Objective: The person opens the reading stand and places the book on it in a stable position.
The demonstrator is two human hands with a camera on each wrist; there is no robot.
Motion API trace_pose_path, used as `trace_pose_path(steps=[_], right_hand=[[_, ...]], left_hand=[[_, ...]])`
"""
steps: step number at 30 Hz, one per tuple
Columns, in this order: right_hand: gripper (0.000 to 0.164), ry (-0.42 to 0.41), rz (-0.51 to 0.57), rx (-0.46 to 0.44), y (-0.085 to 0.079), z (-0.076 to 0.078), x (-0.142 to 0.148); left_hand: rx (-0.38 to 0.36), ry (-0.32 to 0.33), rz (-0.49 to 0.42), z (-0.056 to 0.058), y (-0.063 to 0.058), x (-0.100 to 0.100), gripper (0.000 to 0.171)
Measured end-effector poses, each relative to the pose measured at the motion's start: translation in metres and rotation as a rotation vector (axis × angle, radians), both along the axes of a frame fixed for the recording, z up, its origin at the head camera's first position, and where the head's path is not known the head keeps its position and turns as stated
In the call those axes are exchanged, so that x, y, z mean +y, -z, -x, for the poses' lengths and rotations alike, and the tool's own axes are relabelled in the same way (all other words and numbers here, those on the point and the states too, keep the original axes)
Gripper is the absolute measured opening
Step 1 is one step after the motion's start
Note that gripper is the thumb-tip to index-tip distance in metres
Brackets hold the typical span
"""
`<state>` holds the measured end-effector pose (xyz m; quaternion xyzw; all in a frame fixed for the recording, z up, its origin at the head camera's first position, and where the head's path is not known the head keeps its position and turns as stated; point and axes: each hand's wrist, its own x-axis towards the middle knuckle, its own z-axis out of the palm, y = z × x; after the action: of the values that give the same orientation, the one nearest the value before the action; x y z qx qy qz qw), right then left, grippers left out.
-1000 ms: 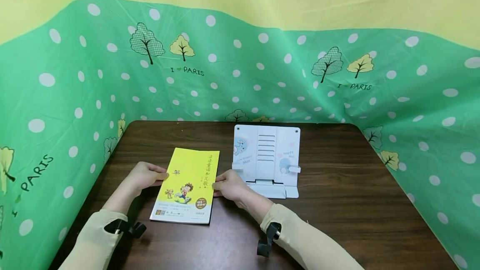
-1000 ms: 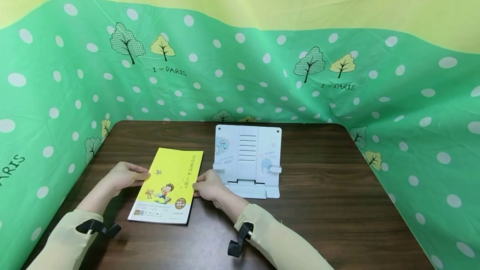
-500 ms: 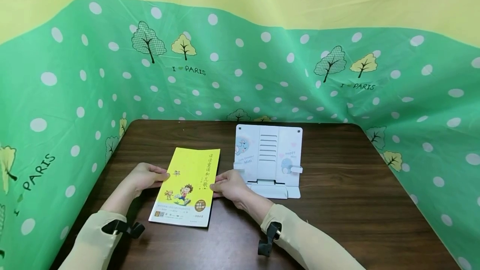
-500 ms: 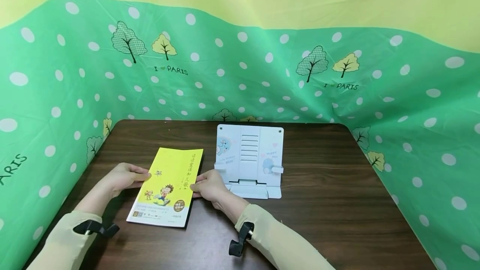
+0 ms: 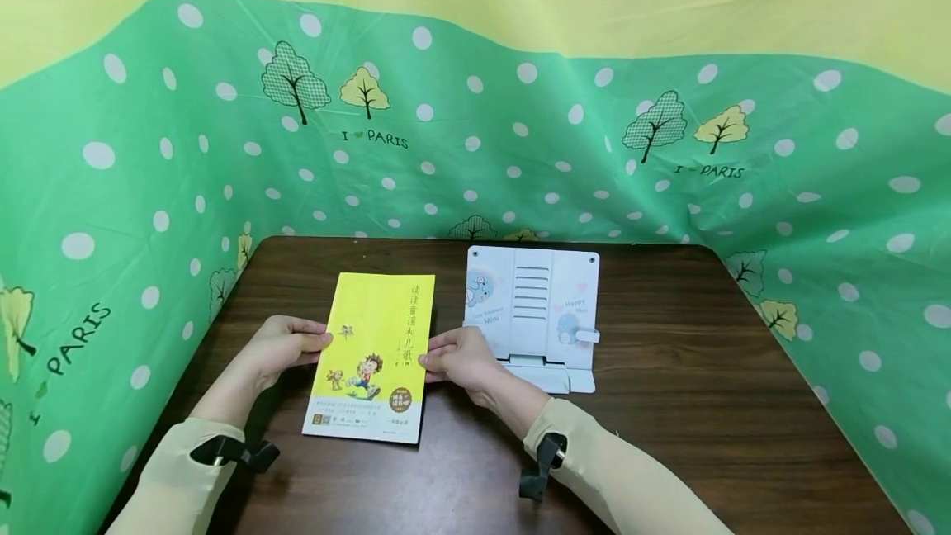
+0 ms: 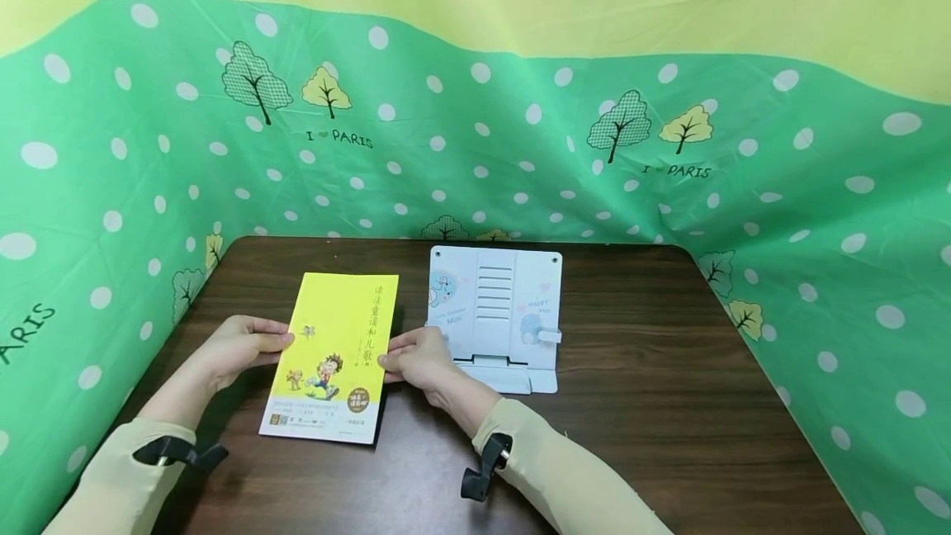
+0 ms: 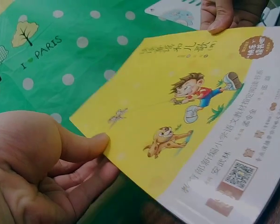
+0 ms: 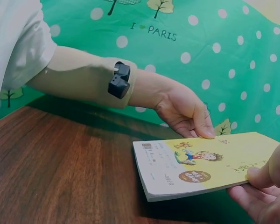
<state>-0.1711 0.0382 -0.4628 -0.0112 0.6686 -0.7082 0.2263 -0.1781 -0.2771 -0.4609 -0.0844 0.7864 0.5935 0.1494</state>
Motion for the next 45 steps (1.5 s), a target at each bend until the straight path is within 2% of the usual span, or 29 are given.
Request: trace_pose_path(steps=[9,20,28,39,45], right_hand=[[0.022,-0.002,0.007,-0.025,-0.017,0.006,0.008],[0.017,0.014,0.014,0.051,-0.041,0.015,0.018],[0.017,0.012,0.02,0.088,-0.055,0.023,0.024],[0.016,0.046,-0.004,0.144,-0.074,0.034,0.034],[0.017,0.067,-0.03,0.173,-0.082,0.04,0.042]], left_hand=[[0.037,-0.035,-0.05,0.001,-0.012,0.003,0.037],[0.112,-0.055,-0.074,0.0,-0.041,0.01,0.036],[0.177,-0.062,-0.078,0.0,-0.058,0.014,0.037],[0.296,-0.072,-0.045,0.008,-0.08,0.025,0.034],[0.327,-0.066,-0.053,0.012,-0.091,0.033,0.034]])
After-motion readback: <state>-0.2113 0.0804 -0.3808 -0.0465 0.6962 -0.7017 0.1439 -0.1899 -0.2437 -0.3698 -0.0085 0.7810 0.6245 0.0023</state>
